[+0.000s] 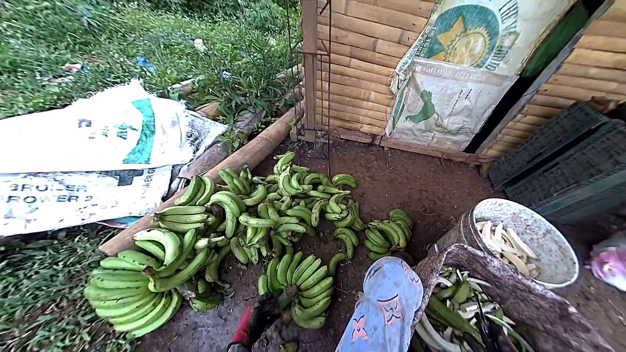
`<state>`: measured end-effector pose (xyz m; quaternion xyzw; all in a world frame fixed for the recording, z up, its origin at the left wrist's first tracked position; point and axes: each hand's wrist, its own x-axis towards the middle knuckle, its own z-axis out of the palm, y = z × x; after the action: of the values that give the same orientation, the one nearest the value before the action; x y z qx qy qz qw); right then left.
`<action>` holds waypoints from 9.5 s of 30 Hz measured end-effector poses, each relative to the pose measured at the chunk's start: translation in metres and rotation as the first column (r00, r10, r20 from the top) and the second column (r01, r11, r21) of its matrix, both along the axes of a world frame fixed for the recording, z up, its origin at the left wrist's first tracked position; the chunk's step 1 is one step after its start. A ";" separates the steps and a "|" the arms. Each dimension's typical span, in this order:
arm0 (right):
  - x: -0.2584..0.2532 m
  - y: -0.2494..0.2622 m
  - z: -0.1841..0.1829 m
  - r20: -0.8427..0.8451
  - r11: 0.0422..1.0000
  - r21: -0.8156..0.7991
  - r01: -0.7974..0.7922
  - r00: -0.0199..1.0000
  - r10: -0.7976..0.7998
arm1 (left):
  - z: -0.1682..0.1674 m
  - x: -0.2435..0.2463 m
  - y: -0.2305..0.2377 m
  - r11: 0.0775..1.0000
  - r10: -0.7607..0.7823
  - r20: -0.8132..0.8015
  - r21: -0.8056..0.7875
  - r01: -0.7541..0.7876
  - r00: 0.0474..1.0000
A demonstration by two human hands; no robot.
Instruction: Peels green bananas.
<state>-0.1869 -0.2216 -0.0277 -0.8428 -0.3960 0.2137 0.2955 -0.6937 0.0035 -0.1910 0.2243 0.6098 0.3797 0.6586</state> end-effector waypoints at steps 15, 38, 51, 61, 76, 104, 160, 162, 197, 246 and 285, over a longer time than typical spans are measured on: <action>-0.074 0.011 0.067 0.081 0.887 0.440 -0.144 0.989 0.121 | 0.036 0.113 -0.029 0.776 -0.249 -0.450 0.438 0.455 0.858; -0.110 -0.011 0.164 0.504 0.682 0.656 -0.324 0.860 -0.076 | 0.372 0.224 -0.121 0.143 -0.782 -0.023 0.966 0.214 0.623; 0.081 -0.058 -0.037 0.046 0.782 0.054 0.621 0.780 -0.624 | 0.181 0.414 -0.157 0.660 -0.730 0.031 0.289 0.693 0.683; 0.071 -0.054 0.006 0.140 0.754 -0.156 0.638 0.770 -0.622 | 0.150 0.479 -0.136 0.573 -0.680 -0.353 0.292 0.766 0.643; -0.017 -0.081 0.015 -0.193 0.908 0.034 0.417 0.894 -0.403 | 0.176 0.486 -0.126 0.432 -0.555 -0.573 0.421 0.797 0.603; 0.005 -0.060 0.012 -0.192 0.837 -0.028 0.547 0.819 -0.541 | 0.228 0.440 -0.112 -0.153 -0.180 -0.982 -0.027 0.988 -0.055; 0.008 -0.027 0.016 0.021 0.772 -0.524 0.359 0.912 -0.410 | 0.148 0.490 -0.135 -0.459 -0.025 -0.933 -0.308 0.833 -0.359; 0.010 -0.024 0.017 0.025 0.776 -0.508 0.374 0.907 -0.421 | 0.144 0.489 -0.135 -0.416 -0.090 -0.938 -0.271 0.868 -0.336; 0.071 -0.053 0.084 0.165 0.789 -0.519 0.329 0.944 -0.285 | 0.187 0.462 -0.082 -0.120 -0.210 -0.914 -0.327 0.937 -0.346; 0.056 -0.069 0.072 -0.121 0.850 -0.493 0.188 0.952 -0.281 | 0.201 0.501 -0.144 -0.603 0.040 -0.963 -0.235 0.763 -0.265; 0.034 -0.077 0.039 -0.185 0.900 -0.306 0.311 0.908 -0.377 | 0.199 0.528 -0.124 -0.625 -0.099 -0.898 -0.279 0.730 -0.428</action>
<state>-0.1528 -0.2987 0.0117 -0.8998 -0.1684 0.3098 0.2571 -0.1652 -0.1208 0.0084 0.9657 0.0385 -0.2019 0.1588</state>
